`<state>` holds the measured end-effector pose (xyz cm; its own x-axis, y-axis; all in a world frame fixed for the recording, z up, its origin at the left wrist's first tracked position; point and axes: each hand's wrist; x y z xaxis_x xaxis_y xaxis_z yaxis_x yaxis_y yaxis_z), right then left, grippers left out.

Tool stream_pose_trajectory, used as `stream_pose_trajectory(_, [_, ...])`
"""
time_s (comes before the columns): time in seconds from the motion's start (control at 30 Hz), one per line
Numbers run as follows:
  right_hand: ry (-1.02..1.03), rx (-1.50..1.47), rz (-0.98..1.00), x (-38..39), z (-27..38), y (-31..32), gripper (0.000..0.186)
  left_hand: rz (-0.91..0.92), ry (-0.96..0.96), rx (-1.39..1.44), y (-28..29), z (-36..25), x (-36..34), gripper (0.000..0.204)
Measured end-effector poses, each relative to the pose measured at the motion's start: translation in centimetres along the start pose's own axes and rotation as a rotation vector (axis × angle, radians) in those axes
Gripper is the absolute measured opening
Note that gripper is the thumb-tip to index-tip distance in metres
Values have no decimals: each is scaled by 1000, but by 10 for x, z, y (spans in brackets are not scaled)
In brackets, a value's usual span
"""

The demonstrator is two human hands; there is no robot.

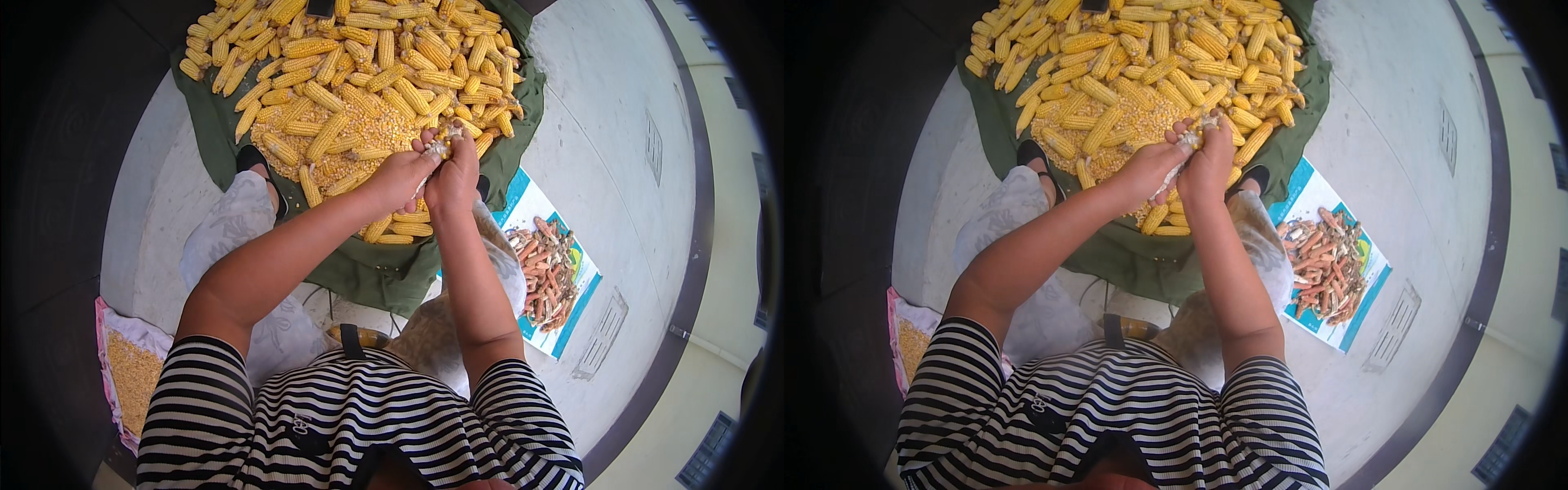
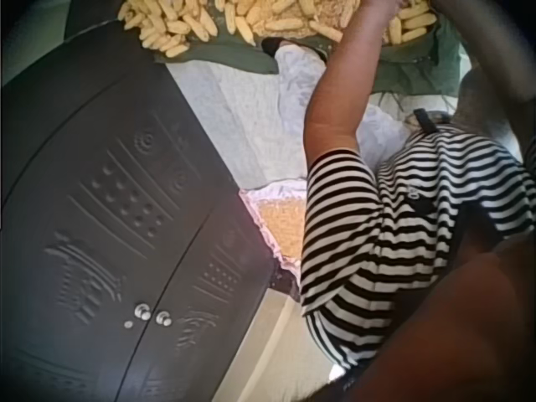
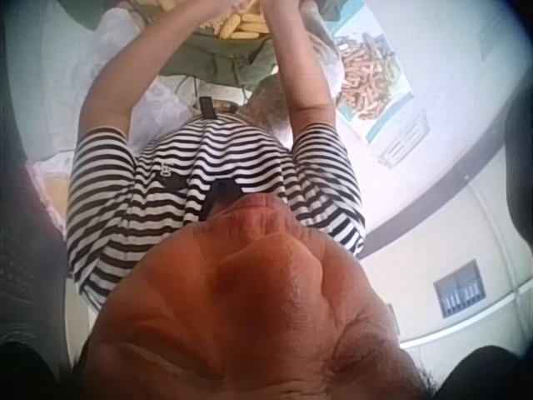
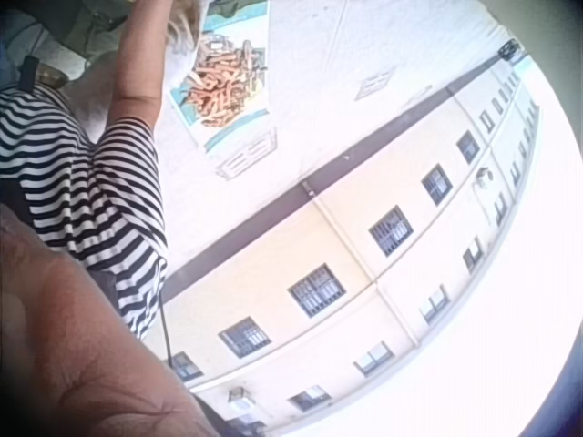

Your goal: The person sits on the floor and shucks corn cobs by hand, removing kernels from the cob and placing them into a pile on a green tarp. The person repeatedly picks up cobs, strips kernels, and discards the cobs to the side.

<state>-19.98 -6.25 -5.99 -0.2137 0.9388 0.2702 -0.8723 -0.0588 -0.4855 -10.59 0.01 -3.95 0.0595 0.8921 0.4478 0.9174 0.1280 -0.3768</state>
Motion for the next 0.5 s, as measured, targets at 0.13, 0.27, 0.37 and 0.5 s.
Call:
stream_pose_trajectory(0.13, [1, 66, -66, 2, -2, 0, 32, -32, -35, -45, -7, 3, 4, 43])
stream_pose_trajectory(0.27, [-83, 12, -91, 1, 0, 1, 31, -25, -1, -27, -6, 3, 4, 41])
stream_pose_trajectory(0.37, [-147, -134, -30, -2, 5, 1, 32, -8, 62, 42, 1, 1, -1, 40])
stream_pose_trajectory(0.5, [-120, -135, 70, -4, 7, 6, 37, 23, 116, 141, 3, -8, -1, 40])
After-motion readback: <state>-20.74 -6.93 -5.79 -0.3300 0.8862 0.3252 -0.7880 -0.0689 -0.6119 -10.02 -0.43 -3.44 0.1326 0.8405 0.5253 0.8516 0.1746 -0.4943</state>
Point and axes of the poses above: each hand's wrist, its own x-axis away from the middle knuckle, its own y-axis out of the back of the hand, z = x × y, and after that the axes turned 8 degrees about x, right-handed
